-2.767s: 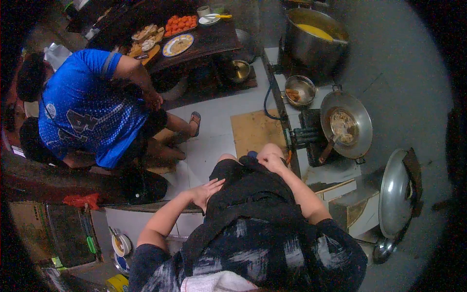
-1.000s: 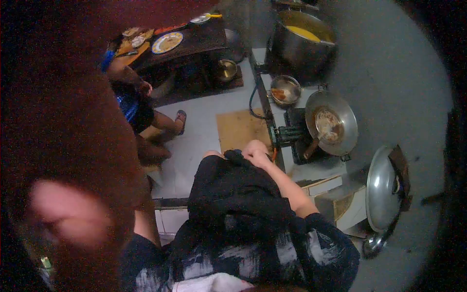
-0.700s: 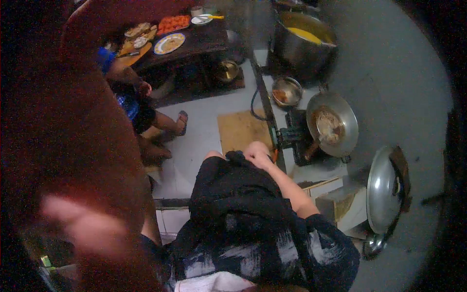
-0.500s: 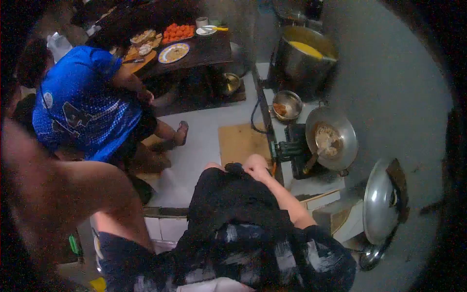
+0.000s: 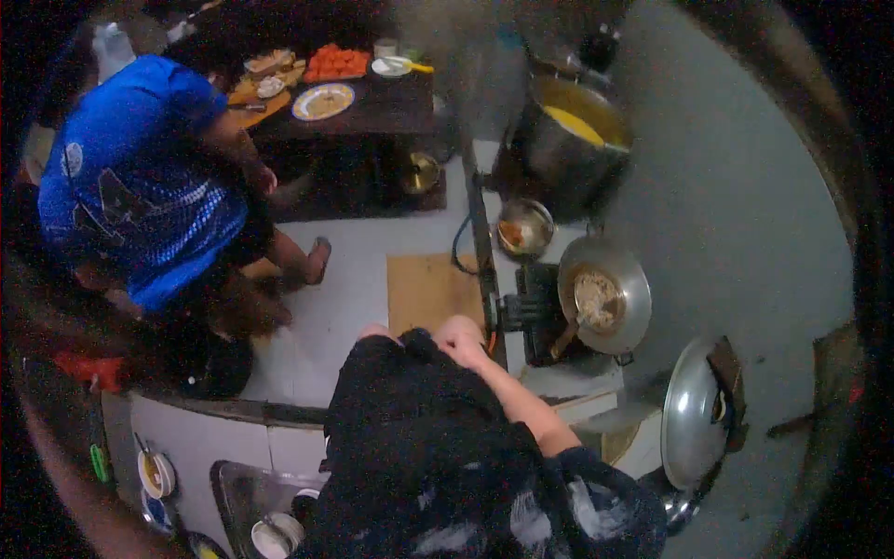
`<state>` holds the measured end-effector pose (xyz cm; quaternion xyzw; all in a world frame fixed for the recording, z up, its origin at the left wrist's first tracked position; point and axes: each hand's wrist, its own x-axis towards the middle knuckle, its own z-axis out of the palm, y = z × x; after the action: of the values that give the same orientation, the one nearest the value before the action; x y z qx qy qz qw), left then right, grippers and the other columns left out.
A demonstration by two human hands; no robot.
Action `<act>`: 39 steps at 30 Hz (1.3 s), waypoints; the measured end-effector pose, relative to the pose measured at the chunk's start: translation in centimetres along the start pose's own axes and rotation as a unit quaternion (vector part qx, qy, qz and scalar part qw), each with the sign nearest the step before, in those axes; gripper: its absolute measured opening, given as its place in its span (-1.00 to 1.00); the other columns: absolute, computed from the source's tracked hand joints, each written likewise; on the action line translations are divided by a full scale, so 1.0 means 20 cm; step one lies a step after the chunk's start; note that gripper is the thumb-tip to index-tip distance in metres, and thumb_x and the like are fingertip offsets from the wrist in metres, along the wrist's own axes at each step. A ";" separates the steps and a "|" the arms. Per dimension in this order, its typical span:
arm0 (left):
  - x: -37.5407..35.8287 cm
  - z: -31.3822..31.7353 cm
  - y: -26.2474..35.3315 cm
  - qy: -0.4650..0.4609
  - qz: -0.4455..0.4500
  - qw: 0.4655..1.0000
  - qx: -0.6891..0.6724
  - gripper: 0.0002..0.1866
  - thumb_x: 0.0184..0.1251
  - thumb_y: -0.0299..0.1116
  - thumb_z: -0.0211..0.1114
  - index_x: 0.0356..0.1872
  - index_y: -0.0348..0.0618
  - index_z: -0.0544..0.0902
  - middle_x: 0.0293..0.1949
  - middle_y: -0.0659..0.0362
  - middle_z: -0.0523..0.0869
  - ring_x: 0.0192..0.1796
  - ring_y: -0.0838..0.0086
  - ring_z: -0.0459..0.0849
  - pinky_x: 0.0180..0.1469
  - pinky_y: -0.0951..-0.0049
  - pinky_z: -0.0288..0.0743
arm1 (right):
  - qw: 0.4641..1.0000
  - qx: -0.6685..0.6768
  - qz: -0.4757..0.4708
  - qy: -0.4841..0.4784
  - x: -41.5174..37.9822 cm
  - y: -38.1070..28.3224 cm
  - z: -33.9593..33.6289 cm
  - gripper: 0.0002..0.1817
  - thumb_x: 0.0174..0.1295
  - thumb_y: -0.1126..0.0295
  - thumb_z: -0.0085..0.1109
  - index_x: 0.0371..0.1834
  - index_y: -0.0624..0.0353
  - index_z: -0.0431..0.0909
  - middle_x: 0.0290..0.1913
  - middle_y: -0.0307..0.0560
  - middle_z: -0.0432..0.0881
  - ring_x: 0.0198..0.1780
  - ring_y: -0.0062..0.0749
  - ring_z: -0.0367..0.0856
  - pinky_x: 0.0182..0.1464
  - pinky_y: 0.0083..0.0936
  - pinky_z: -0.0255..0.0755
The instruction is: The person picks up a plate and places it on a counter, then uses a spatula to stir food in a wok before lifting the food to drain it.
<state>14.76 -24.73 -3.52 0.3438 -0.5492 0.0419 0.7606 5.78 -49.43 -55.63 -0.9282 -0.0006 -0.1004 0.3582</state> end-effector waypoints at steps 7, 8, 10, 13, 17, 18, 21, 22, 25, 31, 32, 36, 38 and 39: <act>-0.03 -0.01 0.05 -0.005 0.016 1.000 0.017 -0.45 0.26 -0.06 -0.03 0.05 -0.39 0.35 -0.01 -0.16 0.48 0.01 0.06 0.51 -0.05 0.22 0.45 | 0.992 -0.097 -0.052 -0.062 0.04 0.07 -0.01 -0.79 0.02 0.26 0.13 -0.51 0.20 0.54 -0.43 0.05 0.55 -0.32 -0.08 0.47 -0.25 -0.33 0.34; -0.03 -0.01 0.06 0.002 0.014 1.000 0.020 -0.45 0.27 -0.06 -0.03 0.05 -0.39 0.35 -0.01 -0.16 0.48 0.01 0.06 0.51 -0.05 0.22 0.45 | 0.983 0.028 0.136 -0.120 0.01 -0.06 -0.05 -0.77 0.04 0.25 0.11 -0.49 0.23 0.54 -0.42 0.04 0.56 -0.32 -0.08 0.48 -0.24 -0.33 0.35; -0.03 -0.01 0.07 0.002 0.020 1.000 0.020 -0.45 0.27 -0.06 -0.04 0.05 -0.40 0.35 -0.01 -0.17 0.48 0.01 0.06 0.51 -0.04 0.23 0.44 | 0.984 0.003 0.134 -0.116 0.01 0.01 -0.01 -0.77 0.02 0.20 0.10 -0.46 0.12 0.59 -0.24 0.06 0.57 -0.11 -0.03 0.49 -0.12 -0.20 0.31; -0.01 -0.02 0.09 0.001 0.026 0.999 0.020 -0.44 0.27 -0.05 -0.05 0.05 -0.41 0.35 -0.01 -0.17 0.48 0.01 0.06 0.51 -0.04 0.23 0.44 | 0.994 0.023 0.079 -0.069 0.00 0.01 -0.01 -0.80 0.00 0.21 0.12 -0.49 0.10 0.58 -0.27 0.03 0.57 -0.13 -0.01 0.47 -0.12 -0.18 0.29; 0.00 -0.02 0.12 -0.004 0.037 0.999 0.030 -0.43 0.28 -0.05 -0.06 0.05 -0.42 0.34 -0.01 -0.18 0.48 0.01 0.06 0.51 -0.04 0.24 0.44 | 0.991 -0.044 -0.114 0.048 0.03 0.12 0.06 -0.90 -0.24 0.34 0.17 -0.67 0.05 0.46 -0.50 -0.04 0.45 -0.36 -0.07 0.37 -0.32 -0.24 0.22; 0.01 -0.02 0.13 -0.007 0.041 0.999 0.029 -0.43 0.28 -0.04 -0.06 0.05 -0.43 0.34 -0.01 -0.18 0.48 0.01 0.06 0.51 -0.04 0.24 0.44 | 0.990 -0.094 -0.103 -0.022 0.06 0.04 -0.04 -0.91 -0.18 0.31 0.18 -0.63 0.02 0.50 -0.48 -0.05 0.48 -0.32 -0.06 0.39 -0.28 -0.21 0.24; 0.03 -0.03 0.13 -0.011 0.050 0.998 0.026 -0.42 0.28 -0.04 -0.07 0.05 -0.44 0.34 -0.02 -0.19 0.48 0.01 0.05 0.51 -0.03 0.24 0.44 | 0.996 -0.079 -0.031 0.003 -0.02 0.17 0.10 -0.87 -0.12 0.25 0.18 -0.56 0.02 0.55 -0.45 -0.09 0.53 -0.28 -0.12 0.44 -0.28 -0.20 0.27; 0.04 -0.04 0.14 -0.012 0.051 0.998 0.023 -0.42 0.29 -0.04 -0.08 0.05 -0.44 0.34 -0.02 -0.19 0.48 0.01 0.05 0.51 -0.03 0.24 0.44 | 0.993 -0.069 -0.092 0.006 0.05 -0.05 -0.10 -0.83 -0.10 0.23 0.16 -0.55 0.07 0.55 -0.44 -0.04 0.53 -0.29 -0.12 0.46 -0.25 -0.20 0.28; 0.06 -0.04 0.14 -0.011 0.052 0.998 0.016 -0.41 0.29 -0.03 -0.08 0.06 -0.45 0.33 -0.02 -0.19 0.48 0.01 0.05 0.51 -0.03 0.25 0.44 | 0.994 -0.065 -0.082 0.030 0.03 0.06 -0.01 -0.83 -0.11 0.25 0.15 -0.52 0.10 0.56 -0.39 -0.04 0.56 -0.33 -0.12 0.48 -0.23 -0.23 0.31; 0.07 -0.03 0.17 -0.015 0.055 0.998 0.015 -0.40 0.30 -0.03 -0.10 0.06 -0.47 0.33 -0.02 -0.20 0.48 0.01 0.05 0.51 -0.02 0.26 0.44 | 0.995 0.055 0.045 -0.073 -0.01 0.09 0.04 -0.82 0.01 0.26 0.13 -0.40 0.09 0.58 -0.33 -0.07 0.59 -0.19 -0.14 0.52 -0.11 -0.27 0.38; 0.07 -0.02 0.17 -0.015 0.056 0.998 0.017 -0.40 0.30 -0.02 -0.11 0.06 -0.47 0.32 -0.02 -0.21 0.48 0.01 0.05 0.51 -0.02 0.26 0.44 | 0.996 0.036 0.039 -0.068 -0.01 0.09 0.04 -0.83 0.00 0.27 0.14 -0.39 0.07 0.58 -0.33 -0.09 0.59 -0.19 -0.15 0.52 -0.10 -0.29 0.38; 0.08 -0.01 0.18 -0.014 0.062 0.998 0.012 -0.39 0.31 -0.02 -0.12 0.06 -0.49 0.32 -0.02 -0.21 0.48 0.01 0.05 0.51 -0.02 0.26 0.43 | 0.999 -0.017 0.014 -0.044 -0.02 0.13 0.08 -0.85 -0.02 0.26 0.15 -0.42 0.03 0.60 -0.37 -0.11 0.59 -0.23 -0.15 0.52 -0.15 -0.24 0.37; 0.08 0.01 0.19 -0.015 0.065 0.998 0.009 -0.38 0.31 -0.01 -0.12 0.06 -0.49 0.32 -0.02 -0.22 0.48 0.01 0.05 0.51 -0.02 0.27 0.43 | 0.999 -0.034 -0.010 -0.034 -0.03 0.16 0.08 -0.85 -0.03 0.25 0.15 -0.46 0.02 0.61 -0.40 -0.11 0.59 -0.26 -0.13 0.52 -0.19 -0.23 0.36; 0.08 0.02 0.19 -0.013 0.068 0.998 0.008 -0.38 0.31 -0.01 -0.13 0.06 -0.50 0.32 -0.02 -0.22 0.48 0.01 0.05 0.51 -0.02 0.27 0.43 | 0.998 -0.051 -0.036 -0.025 0.00 0.16 0.08 -0.86 -0.04 0.24 0.14 -0.51 0.01 0.62 -0.43 -0.10 0.59 -0.28 -0.12 0.51 -0.24 -0.21 0.35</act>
<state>13.44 -22.48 -0.25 0.3124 -0.5810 0.0929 0.7458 6.23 -50.81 -58.91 -0.9468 -0.0373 -0.0900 0.3067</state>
